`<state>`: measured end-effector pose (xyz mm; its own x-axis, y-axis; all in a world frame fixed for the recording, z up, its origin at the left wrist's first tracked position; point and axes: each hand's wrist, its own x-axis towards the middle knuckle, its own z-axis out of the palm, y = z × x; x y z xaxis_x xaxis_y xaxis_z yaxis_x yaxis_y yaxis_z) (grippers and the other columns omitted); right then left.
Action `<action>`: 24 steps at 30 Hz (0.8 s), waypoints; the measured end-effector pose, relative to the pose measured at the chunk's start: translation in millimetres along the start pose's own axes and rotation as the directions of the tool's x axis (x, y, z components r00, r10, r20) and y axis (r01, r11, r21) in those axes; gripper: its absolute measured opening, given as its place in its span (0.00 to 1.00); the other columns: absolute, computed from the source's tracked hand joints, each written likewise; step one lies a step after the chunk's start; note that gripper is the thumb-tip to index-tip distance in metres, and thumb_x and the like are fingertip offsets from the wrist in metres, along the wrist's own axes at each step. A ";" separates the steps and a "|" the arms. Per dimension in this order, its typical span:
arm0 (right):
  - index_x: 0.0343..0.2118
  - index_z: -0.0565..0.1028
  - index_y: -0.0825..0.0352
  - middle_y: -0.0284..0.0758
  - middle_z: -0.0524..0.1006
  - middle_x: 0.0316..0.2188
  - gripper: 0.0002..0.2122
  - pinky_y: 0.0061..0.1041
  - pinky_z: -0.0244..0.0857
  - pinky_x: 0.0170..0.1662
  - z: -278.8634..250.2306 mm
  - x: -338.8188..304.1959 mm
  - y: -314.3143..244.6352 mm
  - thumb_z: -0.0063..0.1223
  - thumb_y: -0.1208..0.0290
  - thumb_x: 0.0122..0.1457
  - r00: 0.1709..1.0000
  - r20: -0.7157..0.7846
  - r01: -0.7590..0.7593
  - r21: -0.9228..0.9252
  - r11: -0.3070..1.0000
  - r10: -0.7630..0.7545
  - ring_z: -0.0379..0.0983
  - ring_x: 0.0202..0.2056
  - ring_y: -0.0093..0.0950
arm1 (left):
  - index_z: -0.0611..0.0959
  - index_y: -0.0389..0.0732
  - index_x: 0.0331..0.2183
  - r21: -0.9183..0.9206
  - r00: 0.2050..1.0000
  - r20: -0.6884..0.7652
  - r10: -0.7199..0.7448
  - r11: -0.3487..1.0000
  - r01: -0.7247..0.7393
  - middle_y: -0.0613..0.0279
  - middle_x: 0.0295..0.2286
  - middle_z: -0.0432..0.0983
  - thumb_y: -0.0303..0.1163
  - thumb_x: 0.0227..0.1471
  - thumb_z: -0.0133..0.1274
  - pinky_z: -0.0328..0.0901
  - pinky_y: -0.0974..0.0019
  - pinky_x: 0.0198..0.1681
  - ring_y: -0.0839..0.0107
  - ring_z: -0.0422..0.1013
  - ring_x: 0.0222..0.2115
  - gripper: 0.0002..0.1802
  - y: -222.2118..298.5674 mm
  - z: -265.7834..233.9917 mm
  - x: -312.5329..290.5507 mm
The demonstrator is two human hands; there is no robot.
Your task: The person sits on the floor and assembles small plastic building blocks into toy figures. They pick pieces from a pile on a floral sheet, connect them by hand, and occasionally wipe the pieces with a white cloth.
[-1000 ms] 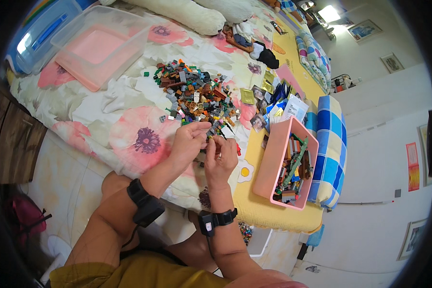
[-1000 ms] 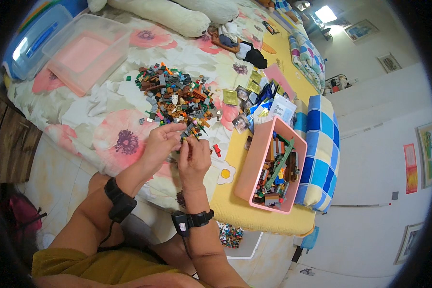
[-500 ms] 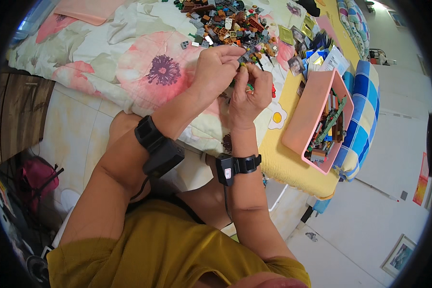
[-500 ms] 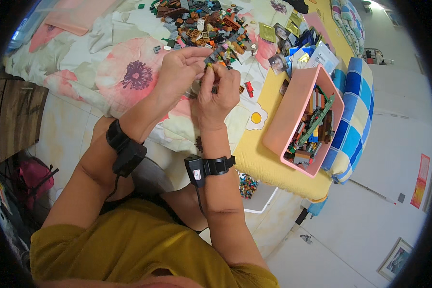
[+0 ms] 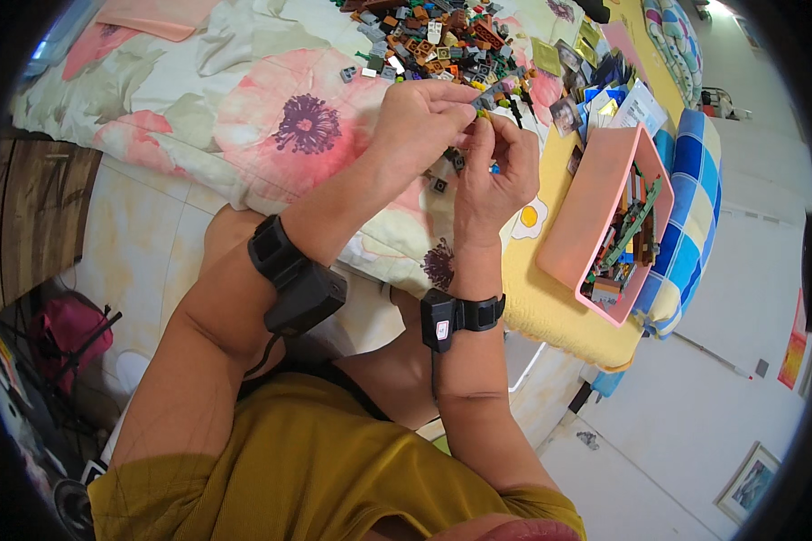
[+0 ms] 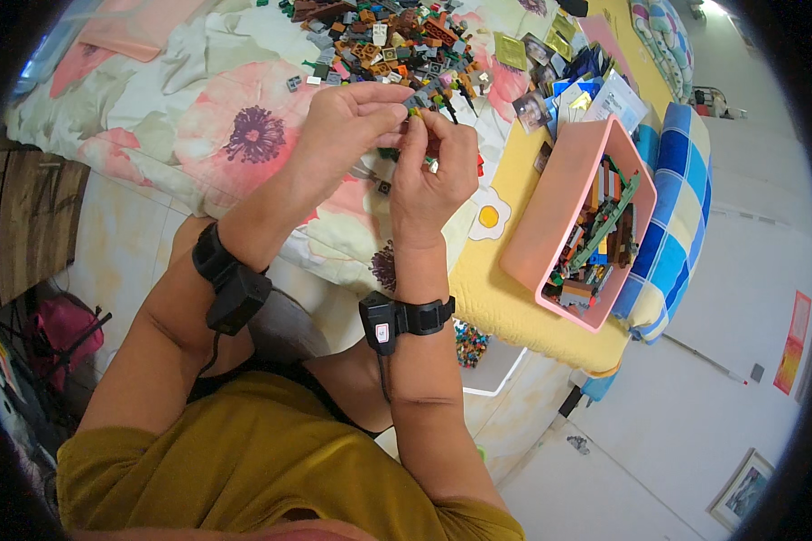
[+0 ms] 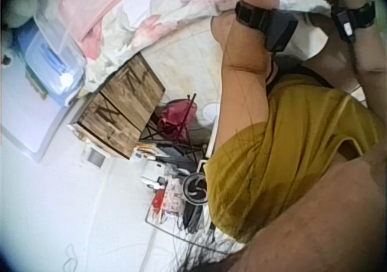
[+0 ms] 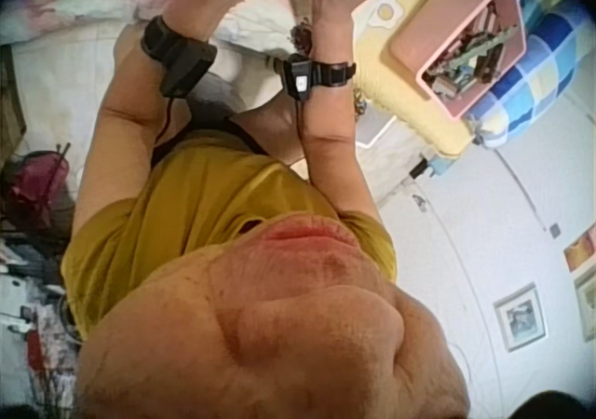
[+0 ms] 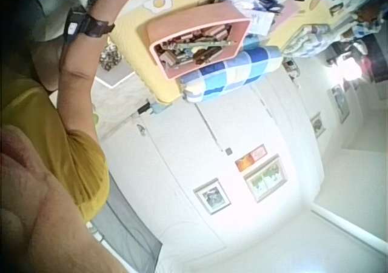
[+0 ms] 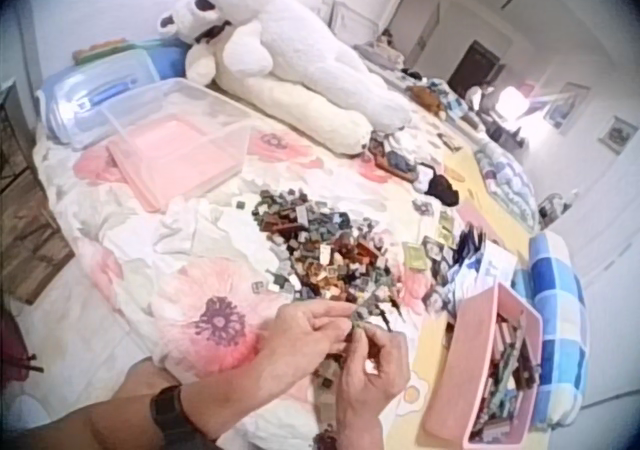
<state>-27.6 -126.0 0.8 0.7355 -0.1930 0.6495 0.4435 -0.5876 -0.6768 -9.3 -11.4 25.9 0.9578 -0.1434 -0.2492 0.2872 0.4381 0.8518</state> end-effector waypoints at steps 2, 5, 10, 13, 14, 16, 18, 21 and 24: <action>0.34 0.77 0.71 0.36 0.73 0.26 0.05 0.20 0.66 0.25 0.2 0.7 -3.3 0.59 0.82 0.54 1.000 0.014 0.007 -0.002 1.000 -0.007 0.71 0.23 0.23 | 0.77 0.27 0.47 0.018 1.000 -0.013 -0.006 1.000 0.006 0.51 0.39 0.78 0.22 0.55 0.51 0.74 0.71 0.41 0.72 0.76 0.37 0.17 1.0 -2.2 0.7; 0.36 0.77 0.71 0.36 0.75 0.27 0.06 0.19 0.66 0.26 -2.0 0.4 -10.3 0.59 0.81 0.55 0.998 0.024 0.051 -0.017 0.999 -0.050 0.70 0.24 0.22 | 0.75 0.25 0.48 -0.038 0.999 -0.012 -0.045 0.998 0.045 0.49 0.40 0.76 0.23 0.56 0.50 0.73 0.69 0.43 0.68 0.76 0.39 0.18 1.2 -6.3 2.1; 0.34 0.78 0.71 0.34 0.74 0.25 0.04 0.18 0.62 0.25 -9.2 0.3 -15.4 0.55 0.79 0.59 0.996 -0.043 -0.075 0.016 0.997 0.076 0.68 0.23 0.21 | 0.70 0.24 0.49 -0.373 0.991 0.054 -0.126 0.918 0.137 0.46 0.40 0.74 0.22 0.57 0.46 0.72 0.65 0.44 0.62 0.75 0.39 0.19 1.5 -13.5 8.5; 0.32 0.78 0.71 0.33 0.73 0.23 0.03 0.19 0.60 0.24 -10.0 0.9 -13.2 0.54 0.79 0.59 0.993 -0.064 -0.097 0.011 0.995 0.098 0.66 0.21 0.20 | 0.70 0.25 0.48 -0.417 0.985 0.072 -0.160 0.892 0.175 0.45 0.39 0.74 0.22 0.57 0.45 0.72 0.65 0.42 0.62 0.75 0.37 0.17 2.9 -15.9 12.1; 0.32 0.78 0.71 0.33 0.73 0.23 0.03 0.19 0.60 0.24 -10.3 0.7 -12.6 0.54 0.79 0.59 0.994 -0.068 -0.082 -0.007 0.997 0.081 0.66 0.21 0.20 | 0.70 0.26 0.47 -0.420 0.982 0.074 -0.174 0.888 0.189 0.45 0.39 0.74 0.22 0.57 0.45 0.72 0.65 0.41 0.63 0.74 0.36 0.16 3.2 -16.3 12.7; 0.32 0.78 0.72 0.33 0.73 0.23 0.03 0.19 0.60 0.24 -10.8 0.8 -11.0 0.54 0.79 0.59 0.995 -0.064 -0.076 0.007 0.997 0.076 0.66 0.21 0.20 | 0.71 0.26 0.46 -0.429 0.971 0.103 -0.217 0.871 0.240 0.45 0.39 0.74 0.21 0.56 0.46 0.71 0.66 0.38 0.64 0.73 0.35 0.16 3.5 -18.0 13.6; 0.31 0.78 0.72 0.33 0.73 0.23 0.03 0.18 0.59 0.24 -11.2 0.9 -9.9 0.54 0.80 0.59 0.994 -0.072 -0.076 0.002 0.997 0.076 0.66 0.21 0.20 | 0.70 0.27 0.46 -0.451 0.959 0.124 -0.257 0.846 0.285 0.46 0.38 0.74 0.21 0.55 0.46 0.70 0.68 0.36 0.66 0.72 0.33 0.16 2.8 -19.3 13.9; 0.30 0.77 0.72 0.33 0.73 0.22 0.03 0.19 0.59 0.24 -12.5 3.2 -6.1 0.54 0.79 0.59 0.992 -0.110 -0.059 -0.002 0.998 0.058 0.66 0.21 0.20 | 0.70 0.28 0.48 -0.476 0.947 0.134 -0.293 0.819 0.321 0.47 0.36 0.74 0.20 0.54 0.45 0.68 0.69 0.33 0.68 0.71 0.31 0.18 2.0 -21.4 14.5; 0.30 0.77 0.72 0.33 0.73 0.22 0.03 0.19 0.60 0.24 -18.8 6.2 0.7 0.54 0.79 0.59 0.986 -0.143 -0.090 -0.022 0.996 0.086 0.66 0.21 0.20 | 0.69 0.29 0.50 -0.417 0.954 0.111 -0.279 0.858 0.299 0.48 0.35 0.74 0.20 0.54 0.44 0.67 0.70 0.32 0.69 0.70 0.30 0.20 3.2 -22.1 14.4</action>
<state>-32.4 -142.4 10.9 0.6896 -0.3534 0.6321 0.3645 -0.5848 -0.7247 5.7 7.5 14.9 0.8322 -0.3574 -0.4239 0.5385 0.7029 0.4647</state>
